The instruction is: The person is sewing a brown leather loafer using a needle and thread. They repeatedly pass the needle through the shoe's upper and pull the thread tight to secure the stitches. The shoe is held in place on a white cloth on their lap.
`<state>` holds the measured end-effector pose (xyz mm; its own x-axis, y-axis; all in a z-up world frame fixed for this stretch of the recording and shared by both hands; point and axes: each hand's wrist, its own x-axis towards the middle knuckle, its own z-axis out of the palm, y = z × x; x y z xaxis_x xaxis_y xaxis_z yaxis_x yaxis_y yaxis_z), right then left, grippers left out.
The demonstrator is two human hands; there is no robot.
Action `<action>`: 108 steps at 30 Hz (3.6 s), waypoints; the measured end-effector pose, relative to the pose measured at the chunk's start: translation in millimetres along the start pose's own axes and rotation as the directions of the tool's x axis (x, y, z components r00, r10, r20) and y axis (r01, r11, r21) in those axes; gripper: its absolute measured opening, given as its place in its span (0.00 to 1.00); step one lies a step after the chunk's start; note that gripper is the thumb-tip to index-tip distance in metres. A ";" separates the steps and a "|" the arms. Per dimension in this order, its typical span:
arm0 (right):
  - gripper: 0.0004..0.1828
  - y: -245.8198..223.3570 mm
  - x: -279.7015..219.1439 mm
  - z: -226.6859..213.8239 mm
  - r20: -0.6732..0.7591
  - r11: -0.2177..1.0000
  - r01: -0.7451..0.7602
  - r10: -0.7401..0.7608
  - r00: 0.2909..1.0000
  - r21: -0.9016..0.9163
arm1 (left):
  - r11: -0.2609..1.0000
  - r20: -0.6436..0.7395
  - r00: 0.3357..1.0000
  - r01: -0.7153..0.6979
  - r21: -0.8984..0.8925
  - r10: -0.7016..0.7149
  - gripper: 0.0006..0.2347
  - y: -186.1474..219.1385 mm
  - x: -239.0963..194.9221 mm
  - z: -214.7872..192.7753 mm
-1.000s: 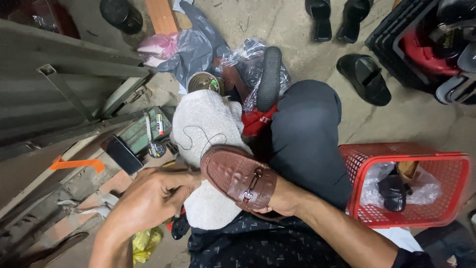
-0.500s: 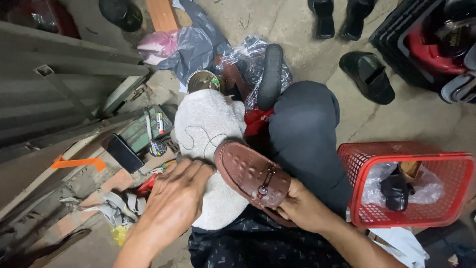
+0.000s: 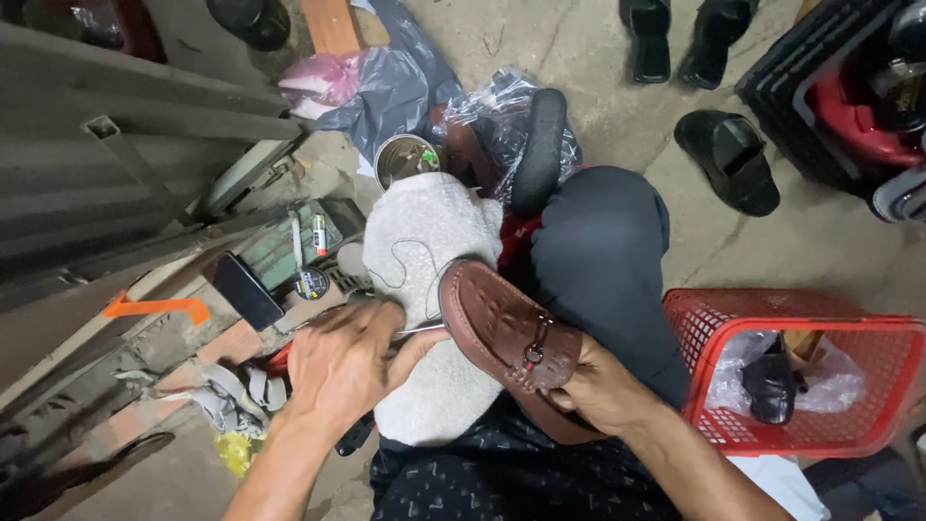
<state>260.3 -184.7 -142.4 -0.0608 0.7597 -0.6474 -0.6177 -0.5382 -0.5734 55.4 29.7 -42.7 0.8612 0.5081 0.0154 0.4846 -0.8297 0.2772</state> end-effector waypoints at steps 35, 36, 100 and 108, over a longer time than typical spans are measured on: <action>0.26 -59.1 -13.9 33.3 0.165 0.926 0.241 -0.199 0.966 -0.292 | 0.677 -0.087 0.917 0.220 -0.703 -0.388 0.11 42.1 -0.5 14.5; 0.26 -58.2 -13.9 32.2 0.164 0.926 0.241 -0.200 0.966 -0.290 | 0.677 -0.086 0.918 0.220 -0.702 -0.387 0.11 42.6 -0.6 13.8; 0.32 -121.4 -41.3 50.2 0.214 0.039 0.343 -0.714 0.667 -0.939 | 0.809 0.112 0.981 0.195 -0.555 -0.160 0.09 53.4 51.6 -7.9; 0.45 -106.9 -13.5 48.6 0.317 -0.034 0.369 -0.588 0.744 -0.929 | 0.706 0.183 0.947 0.320 -0.632 -0.265 0.03 53.4 55.1 8.8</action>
<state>289.1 -119.7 -47.9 0.0698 0.9975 0.0150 0.7271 -0.0406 -0.6853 130.1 11.3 -35.4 0.7151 0.6584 -0.2347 0.5201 -0.2768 0.8080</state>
